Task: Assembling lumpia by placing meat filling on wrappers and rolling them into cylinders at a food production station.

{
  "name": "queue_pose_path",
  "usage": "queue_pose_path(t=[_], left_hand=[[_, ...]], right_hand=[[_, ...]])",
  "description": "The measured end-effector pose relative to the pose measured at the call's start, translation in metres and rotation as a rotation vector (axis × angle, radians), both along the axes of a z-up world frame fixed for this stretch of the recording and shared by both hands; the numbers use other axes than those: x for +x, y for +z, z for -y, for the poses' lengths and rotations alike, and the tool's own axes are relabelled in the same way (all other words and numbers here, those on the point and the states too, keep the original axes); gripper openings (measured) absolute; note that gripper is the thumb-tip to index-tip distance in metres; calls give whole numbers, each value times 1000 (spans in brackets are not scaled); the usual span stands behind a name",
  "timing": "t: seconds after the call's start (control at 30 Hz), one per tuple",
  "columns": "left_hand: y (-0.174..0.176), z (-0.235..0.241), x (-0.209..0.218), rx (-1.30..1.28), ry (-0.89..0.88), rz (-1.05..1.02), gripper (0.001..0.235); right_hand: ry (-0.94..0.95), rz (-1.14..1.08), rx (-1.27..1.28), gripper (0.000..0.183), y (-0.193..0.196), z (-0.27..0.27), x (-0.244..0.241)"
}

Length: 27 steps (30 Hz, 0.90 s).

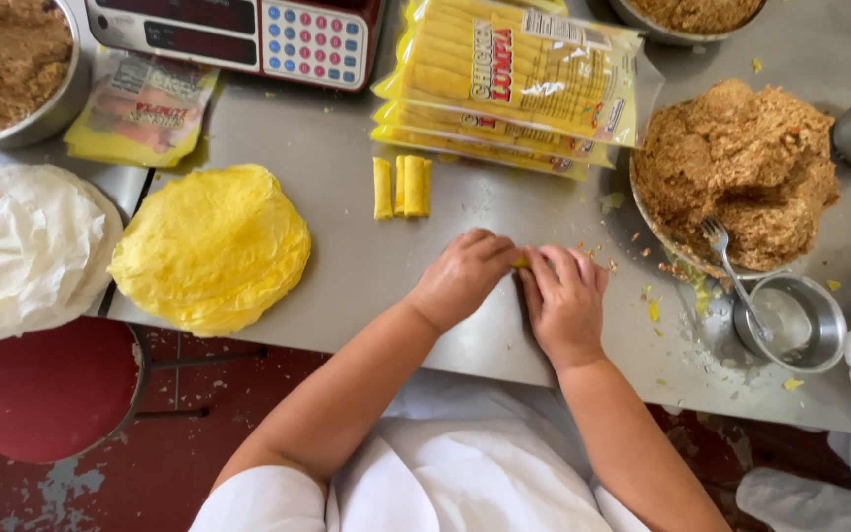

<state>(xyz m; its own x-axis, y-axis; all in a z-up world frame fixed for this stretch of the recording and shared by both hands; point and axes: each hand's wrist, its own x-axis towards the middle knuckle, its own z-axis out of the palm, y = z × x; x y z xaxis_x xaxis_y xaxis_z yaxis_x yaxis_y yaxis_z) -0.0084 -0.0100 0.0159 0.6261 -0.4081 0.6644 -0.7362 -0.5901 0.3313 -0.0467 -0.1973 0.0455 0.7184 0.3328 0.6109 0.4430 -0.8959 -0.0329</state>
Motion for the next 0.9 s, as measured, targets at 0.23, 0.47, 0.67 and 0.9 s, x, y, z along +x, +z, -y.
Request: queue_pose_path(t=[0.23,0.47,0.67,0.9], left_hand=[[-8,-1,-4,23,5,-78,18],[15,-21,-40,-2,-89,-178,18],[8,-21,-31,104,22,-12,20],[22,-33,-29,-252,-41,-488,23]], right_hand=[[6,-103,-13,37,-11,6,-3],[161,-243,51,33,8,13,-30],[162,-28,-16,32,7,12,-25],[231,-66,174,35,1,-6,-32]])
